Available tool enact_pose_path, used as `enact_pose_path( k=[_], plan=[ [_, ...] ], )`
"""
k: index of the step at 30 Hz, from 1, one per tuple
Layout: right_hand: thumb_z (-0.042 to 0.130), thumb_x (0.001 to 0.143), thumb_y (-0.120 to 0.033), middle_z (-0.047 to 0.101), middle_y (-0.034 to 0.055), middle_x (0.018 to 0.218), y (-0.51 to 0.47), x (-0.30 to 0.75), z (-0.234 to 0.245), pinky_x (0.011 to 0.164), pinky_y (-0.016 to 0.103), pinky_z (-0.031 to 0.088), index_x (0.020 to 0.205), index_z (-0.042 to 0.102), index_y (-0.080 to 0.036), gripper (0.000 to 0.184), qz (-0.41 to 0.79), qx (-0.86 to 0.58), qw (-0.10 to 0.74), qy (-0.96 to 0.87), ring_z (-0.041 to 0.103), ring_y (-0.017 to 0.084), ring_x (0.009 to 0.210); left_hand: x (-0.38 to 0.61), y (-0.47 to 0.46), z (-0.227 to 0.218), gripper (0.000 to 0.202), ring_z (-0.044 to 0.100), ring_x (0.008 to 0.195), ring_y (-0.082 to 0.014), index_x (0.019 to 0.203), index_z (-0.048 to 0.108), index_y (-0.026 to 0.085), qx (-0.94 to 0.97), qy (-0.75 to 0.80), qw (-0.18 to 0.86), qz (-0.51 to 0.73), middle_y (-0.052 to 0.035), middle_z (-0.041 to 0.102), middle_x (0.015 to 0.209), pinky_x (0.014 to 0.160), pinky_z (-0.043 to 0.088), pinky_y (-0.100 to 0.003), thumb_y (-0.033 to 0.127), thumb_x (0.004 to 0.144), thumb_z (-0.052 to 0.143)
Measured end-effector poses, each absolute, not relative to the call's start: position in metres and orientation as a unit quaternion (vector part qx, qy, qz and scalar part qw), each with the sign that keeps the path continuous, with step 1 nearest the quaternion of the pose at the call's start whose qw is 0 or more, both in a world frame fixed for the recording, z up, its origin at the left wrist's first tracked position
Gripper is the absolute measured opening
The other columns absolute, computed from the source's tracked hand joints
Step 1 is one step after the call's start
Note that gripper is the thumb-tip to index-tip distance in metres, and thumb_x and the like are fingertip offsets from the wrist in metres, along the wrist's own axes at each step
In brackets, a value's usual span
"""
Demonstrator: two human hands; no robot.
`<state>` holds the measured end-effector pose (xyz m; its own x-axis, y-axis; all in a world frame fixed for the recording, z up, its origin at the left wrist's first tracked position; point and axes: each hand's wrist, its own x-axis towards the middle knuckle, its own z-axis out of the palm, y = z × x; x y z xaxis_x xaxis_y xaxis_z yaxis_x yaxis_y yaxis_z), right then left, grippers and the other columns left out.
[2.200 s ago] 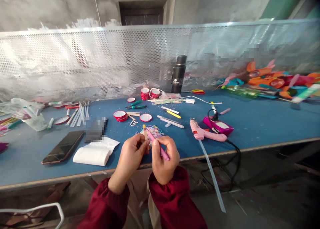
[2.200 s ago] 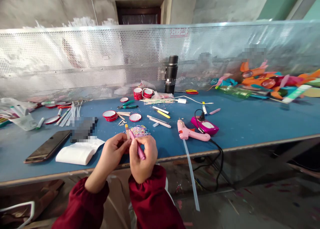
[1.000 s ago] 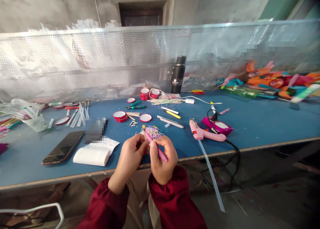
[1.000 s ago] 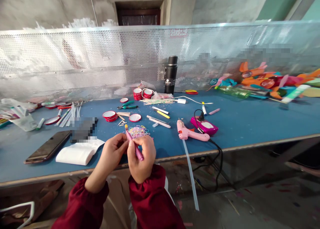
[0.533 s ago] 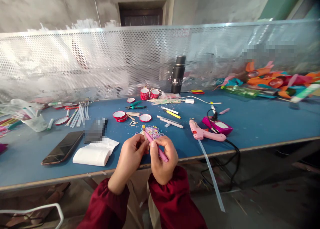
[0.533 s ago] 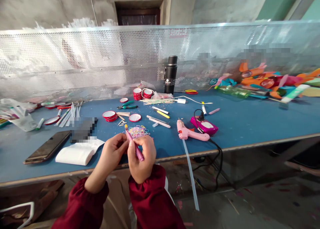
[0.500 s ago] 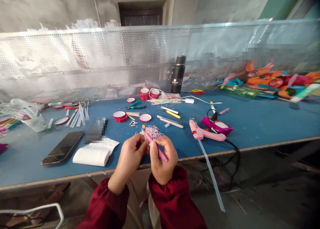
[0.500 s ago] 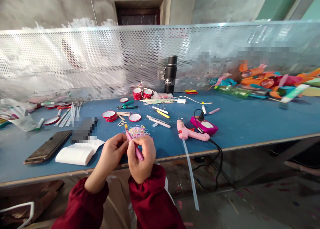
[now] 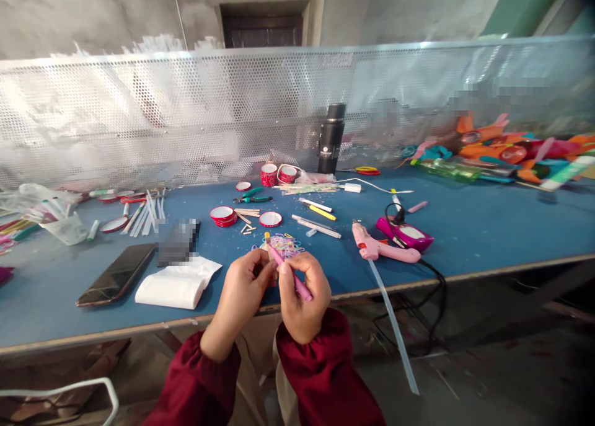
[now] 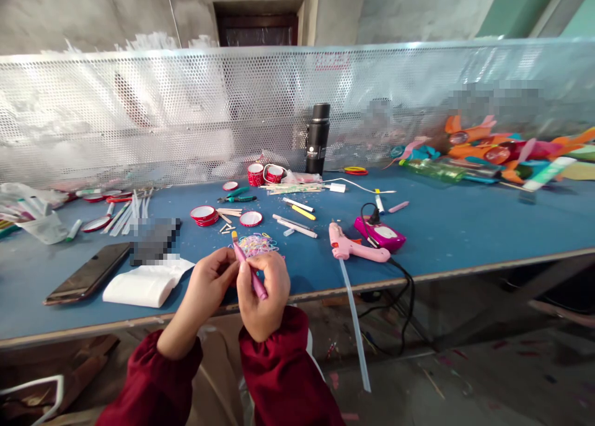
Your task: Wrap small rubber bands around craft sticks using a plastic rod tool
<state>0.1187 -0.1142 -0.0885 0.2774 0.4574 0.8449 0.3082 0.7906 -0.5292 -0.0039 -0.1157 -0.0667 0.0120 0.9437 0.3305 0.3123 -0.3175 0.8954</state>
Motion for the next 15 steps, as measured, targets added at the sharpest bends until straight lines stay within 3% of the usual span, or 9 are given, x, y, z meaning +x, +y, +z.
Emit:
enact_pose_path(
  k=[15],
  plan=[
    [0.063, 0.098, -0.016, 0.066, 0.0028, 0.086, -0.1141, 0.1196, -0.0884, 0.077, 0.034, 0.055, 0.094, 0.063, -0.022, 0.007, 0.052, -0.327, 0.729, -0.600, 0.065, 0.018, 0.082, -0.0037, -0.1156, -0.0672, 0.023, 0.055, 0.065, -0.0130, 0.082, 0.062, 0.019, 0.640, 0.496, 0.309, 0.500, 0.0021, 0.063, 0.072, 0.062, 0.041, -0.023, 0.035, 0.098, 0.061]
  ],
)
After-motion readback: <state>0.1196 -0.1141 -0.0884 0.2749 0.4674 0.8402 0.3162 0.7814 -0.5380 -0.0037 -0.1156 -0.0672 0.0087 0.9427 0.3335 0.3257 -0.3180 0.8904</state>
